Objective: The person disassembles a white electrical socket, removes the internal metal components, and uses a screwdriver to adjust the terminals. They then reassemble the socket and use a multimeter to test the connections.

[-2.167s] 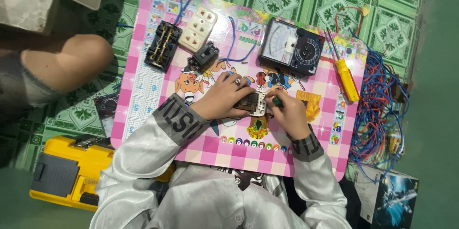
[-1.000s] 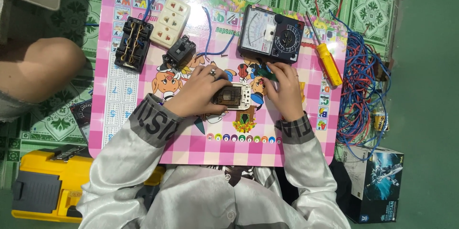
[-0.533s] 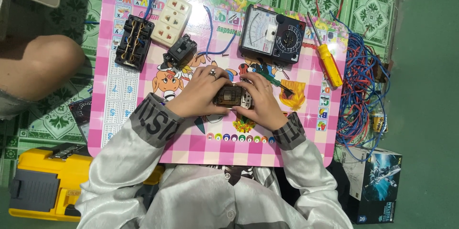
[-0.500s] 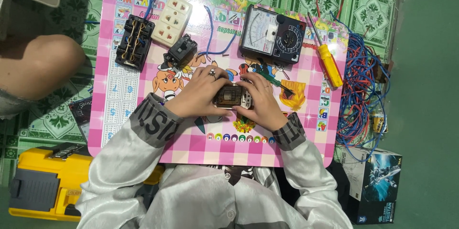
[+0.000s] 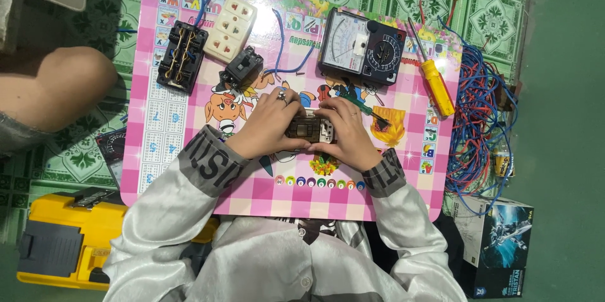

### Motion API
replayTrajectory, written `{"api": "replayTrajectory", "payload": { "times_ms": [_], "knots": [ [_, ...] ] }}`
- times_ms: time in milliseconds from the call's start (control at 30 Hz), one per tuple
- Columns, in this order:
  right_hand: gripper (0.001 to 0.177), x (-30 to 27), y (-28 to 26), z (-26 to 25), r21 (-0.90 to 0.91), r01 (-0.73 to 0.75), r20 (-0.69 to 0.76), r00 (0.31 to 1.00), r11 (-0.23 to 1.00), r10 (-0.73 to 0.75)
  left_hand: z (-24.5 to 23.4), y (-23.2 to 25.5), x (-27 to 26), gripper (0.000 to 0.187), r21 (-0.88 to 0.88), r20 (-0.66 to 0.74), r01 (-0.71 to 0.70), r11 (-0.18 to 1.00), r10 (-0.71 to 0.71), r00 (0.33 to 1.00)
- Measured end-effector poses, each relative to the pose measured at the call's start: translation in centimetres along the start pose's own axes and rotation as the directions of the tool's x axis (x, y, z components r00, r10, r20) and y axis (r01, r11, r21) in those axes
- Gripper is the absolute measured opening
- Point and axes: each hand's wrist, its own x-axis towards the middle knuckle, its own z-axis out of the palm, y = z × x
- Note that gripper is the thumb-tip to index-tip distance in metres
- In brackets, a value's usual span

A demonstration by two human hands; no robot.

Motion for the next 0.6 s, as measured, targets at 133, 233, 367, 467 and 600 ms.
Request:
{"api": "replayTrajectory", "payload": {
  "times_ms": [133, 233, 367, 467, 600],
  "knots": [
    [0.076, 0.2, -0.7, -0.8, 0.036, -0.004, 0.017, 1.0, 0.999, 0.003, -0.1, 0.0, 0.0, 0.065, -0.028, 0.017, 0.015, 1.0, -0.014, 1.0],
    [0.068, 0.3, -0.8, -1.3, 0.12, -0.037, 0.063, 0.998, 0.992, 0.03, -0.4, 0.3, 0.0, 0.062, -0.051, 0.006, 0.028, 0.998, -0.027, 1.0],
    [0.042, 0.3, -0.8, -1.3, 0.196, -0.078, 0.045, 0.996, 0.977, 0.07, 0.0, -0.1, -0.1, 0.062, -0.062, -0.01, 0.016, 0.998, -0.017, 1.0],
    [0.04, 0.2, -0.7, -1.3, 0.225, -0.087, 0.042, 0.996, 0.97, 0.079, -0.3, 0.1, 0.0, 0.06, -0.055, -0.01, 0.019, 0.998, -0.02, 1.0],
    [0.036, 0.2, -1.0, -1.5, 0.265, -0.087, 0.041, 0.996, 0.96, 0.079, -1.2, 0.9, -0.1, 0.055, -0.07, -0.001, 0.027, 0.997, -0.027, 1.0]
  ]
}}
